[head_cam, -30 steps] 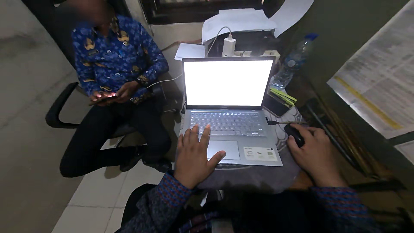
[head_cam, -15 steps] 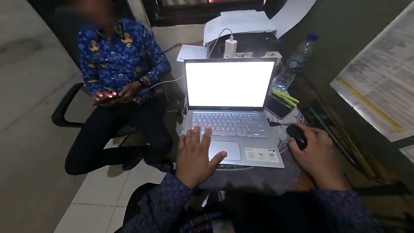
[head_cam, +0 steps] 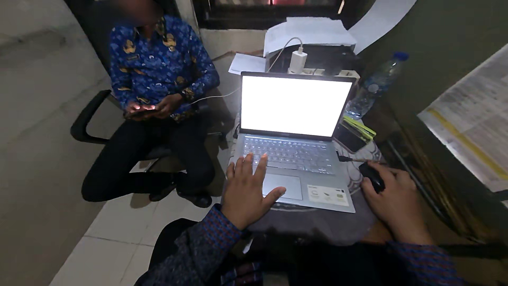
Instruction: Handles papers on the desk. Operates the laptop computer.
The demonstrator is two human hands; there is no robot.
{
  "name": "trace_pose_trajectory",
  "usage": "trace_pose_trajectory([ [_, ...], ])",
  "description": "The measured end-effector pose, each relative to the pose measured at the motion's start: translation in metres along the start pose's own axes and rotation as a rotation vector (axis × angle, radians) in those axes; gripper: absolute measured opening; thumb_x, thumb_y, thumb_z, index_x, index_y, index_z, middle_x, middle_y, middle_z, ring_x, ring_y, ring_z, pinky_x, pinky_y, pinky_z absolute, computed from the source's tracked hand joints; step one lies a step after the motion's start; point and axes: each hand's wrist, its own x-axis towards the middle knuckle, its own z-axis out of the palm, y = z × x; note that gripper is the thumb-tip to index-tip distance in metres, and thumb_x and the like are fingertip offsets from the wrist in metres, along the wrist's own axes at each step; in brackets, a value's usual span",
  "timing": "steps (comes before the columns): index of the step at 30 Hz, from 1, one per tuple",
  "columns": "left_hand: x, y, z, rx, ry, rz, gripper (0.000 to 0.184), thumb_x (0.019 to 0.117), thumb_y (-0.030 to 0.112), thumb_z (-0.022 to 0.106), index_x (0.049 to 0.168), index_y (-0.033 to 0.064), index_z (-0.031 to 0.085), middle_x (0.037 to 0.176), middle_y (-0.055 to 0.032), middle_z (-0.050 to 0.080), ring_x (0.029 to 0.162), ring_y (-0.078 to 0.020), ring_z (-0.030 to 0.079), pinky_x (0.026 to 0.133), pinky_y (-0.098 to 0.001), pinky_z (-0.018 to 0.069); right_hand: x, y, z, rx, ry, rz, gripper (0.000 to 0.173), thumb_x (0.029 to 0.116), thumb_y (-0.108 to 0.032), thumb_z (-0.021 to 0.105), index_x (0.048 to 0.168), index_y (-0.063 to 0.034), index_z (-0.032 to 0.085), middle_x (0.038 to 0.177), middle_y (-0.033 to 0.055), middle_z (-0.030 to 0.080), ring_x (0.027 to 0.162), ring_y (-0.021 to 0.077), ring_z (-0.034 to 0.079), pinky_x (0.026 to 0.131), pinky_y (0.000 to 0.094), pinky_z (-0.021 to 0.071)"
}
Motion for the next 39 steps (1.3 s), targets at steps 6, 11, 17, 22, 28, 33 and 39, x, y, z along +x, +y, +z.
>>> trace_pose_trajectory([
  [6,-0.0001,-0.0002,0.0009,-0.004,0.010,-0.002,0.100,0.0840,0.093,0.025,0.159,0.0287,0.039,0.157,-0.0178,0.044,0.144,-0.0398,0.043,0.115,-0.0672,0.0313,-0.0014,-0.0026,-0.0009,-0.029,0.013,0.008,0.057,0.0898,-0.045,0.055,0.137,-0.0136,0.064,0.130,0.0311,0.058,0.117,0.0508,0.057,0.095,0.0666,0.0473],
  [11,0.0003,-0.0002,-0.0003,-0.004,-0.007,-0.006,0.101,0.0836,0.093,0.023,0.160,0.0289,0.038,0.158,-0.0175,0.043,0.145,-0.0400,0.042,0.116,-0.0671,0.0308,-0.0016,-0.0049,-0.0021,-0.027,0.023,0.015,0.057,0.0884,-0.044,0.057,0.130,-0.0066,0.064,0.126,0.0301,0.059,0.115,0.0502,0.058,0.094,0.0662,0.0479],
  [17,0.0002,-0.0002,0.0005,-0.004,0.002,0.001,0.100,0.0836,0.093,0.023,0.159,0.0291,0.038,0.158,-0.0172,0.044,0.145,-0.0398,0.042,0.116,-0.0675,0.0306,-0.0025,-0.0048,-0.0027,-0.021,0.032,0.013,0.056,0.0875,-0.044,0.058,0.129,-0.0066,0.064,0.123,0.0306,0.060,0.113,0.0507,0.058,0.092,0.0671,0.0479],
  [22,0.0008,0.0008,-0.0007,0.004,-0.014,-0.002,0.100,0.0838,0.093,0.023,0.160,0.0285,0.038,0.158,-0.0175,0.043,0.145,-0.0402,0.041,0.116,-0.0677,0.0301,-0.0029,-0.0014,-0.0011,-0.013,0.029,-0.003,0.052,0.0891,-0.043,0.057,0.130,-0.0129,0.066,0.124,0.0301,0.059,0.113,0.0488,0.059,0.091,0.0655,0.0491],
  [28,0.0008,0.0005,0.0004,0.012,-0.014,0.002,0.100,0.0845,0.092,0.023,0.160,0.0285,0.037,0.158,-0.0186,0.043,0.145,-0.0406,0.041,0.116,-0.0680,0.0297,-0.0036,-0.0019,-0.0015,-0.002,0.021,0.015,0.048,0.0897,-0.043,0.058,0.128,-0.0151,0.069,0.125,0.0294,0.059,0.111,0.0480,0.059,0.089,0.0653,0.0498],
  [33,0.0014,0.0007,0.0001,0.024,-0.017,0.006,0.100,0.0843,0.092,0.024,0.159,0.0274,0.039,0.158,-0.0186,0.043,0.144,-0.0406,0.042,0.115,-0.0683,0.0305,-0.0033,0.0000,0.0000,0.010,0.036,-0.004,0.049,0.0882,-0.043,0.058,0.126,-0.0137,0.069,0.123,0.0301,0.059,0.110,0.0482,0.059,0.089,0.0653,0.0488],
  [39,0.0016,0.0021,-0.0004,0.036,-0.015,0.000,0.101,0.0841,0.093,0.024,0.159,0.0266,0.039,0.158,-0.0179,0.043,0.144,-0.0402,0.042,0.116,-0.0670,0.0305,-0.0033,-0.0003,-0.0006,0.008,0.039,-0.001,0.049,0.0884,-0.043,0.057,0.126,-0.0143,0.069,0.123,0.0293,0.059,0.111,0.0475,0.059,0.090,0.0650,0.0489],
])
